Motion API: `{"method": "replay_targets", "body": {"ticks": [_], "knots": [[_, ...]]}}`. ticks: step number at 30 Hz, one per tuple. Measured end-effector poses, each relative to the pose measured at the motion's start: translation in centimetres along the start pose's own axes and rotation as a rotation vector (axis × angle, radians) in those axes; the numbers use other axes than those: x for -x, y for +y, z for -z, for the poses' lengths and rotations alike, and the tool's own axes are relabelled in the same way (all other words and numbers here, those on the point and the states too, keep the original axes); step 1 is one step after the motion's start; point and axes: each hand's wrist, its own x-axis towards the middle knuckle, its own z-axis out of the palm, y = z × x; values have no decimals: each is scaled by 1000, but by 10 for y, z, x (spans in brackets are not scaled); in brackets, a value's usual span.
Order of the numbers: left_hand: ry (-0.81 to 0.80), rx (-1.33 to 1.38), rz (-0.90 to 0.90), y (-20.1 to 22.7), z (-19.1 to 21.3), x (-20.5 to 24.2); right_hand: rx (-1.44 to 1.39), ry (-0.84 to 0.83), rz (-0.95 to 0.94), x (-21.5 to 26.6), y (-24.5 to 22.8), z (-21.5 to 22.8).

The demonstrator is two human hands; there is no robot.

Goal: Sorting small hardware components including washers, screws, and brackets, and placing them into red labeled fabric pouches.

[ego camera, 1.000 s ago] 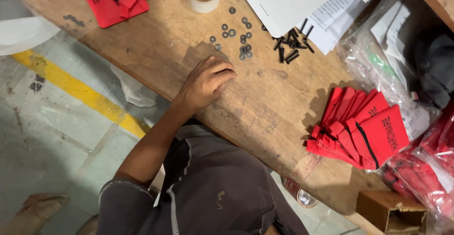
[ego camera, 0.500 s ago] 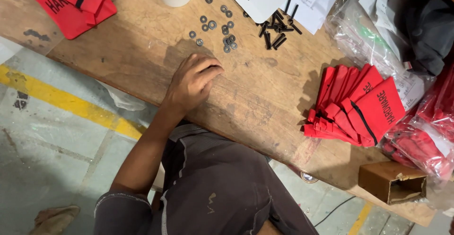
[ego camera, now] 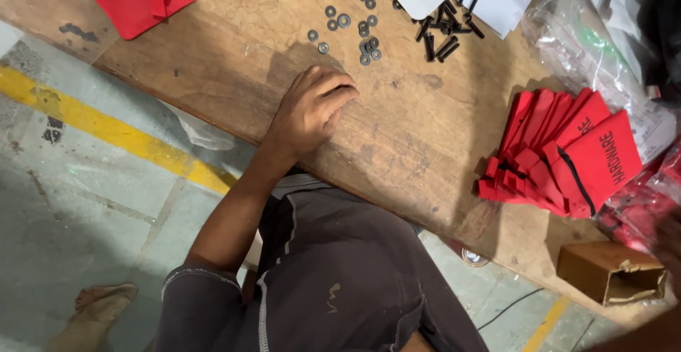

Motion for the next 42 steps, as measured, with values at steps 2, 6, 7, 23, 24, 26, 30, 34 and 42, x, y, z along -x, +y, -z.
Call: {"method": "replay_targets", "body": {"ticks": [2, 6, 7, 23, 24, 26, 30, 34, 42], "knots": [[0, -5, -10, -5, -6, 3, -23, 10, -12, -58, -164, -217], [51, -44, -61, -13, -8, 10, 213, -247, 178, -88, -236, -441], [62, -54, -49, -11, -7, 11, 222, -264, 183, -102, -242, -465], [24, 4, 45, -14, -3, 20, 947, -137, 1176, -147, -244, -570], [22, 12, 59, -13, -2, 19, 883, -127, 1247, -149, -241, -563], [26, 4, 66, -15, -6, 21, 819, -111, 1086, -145, -240, -546], [113, -54, 67, -24, -19, 27, 725, 9, 859, -140, -217, -529], [122, -76, 116, -13, 1, 12, 683, 4, 1036, -130, -200, -551], [138, -153, 154, -4, 8, 9, 598, 109, 1033, -104, -203, -546]]}}
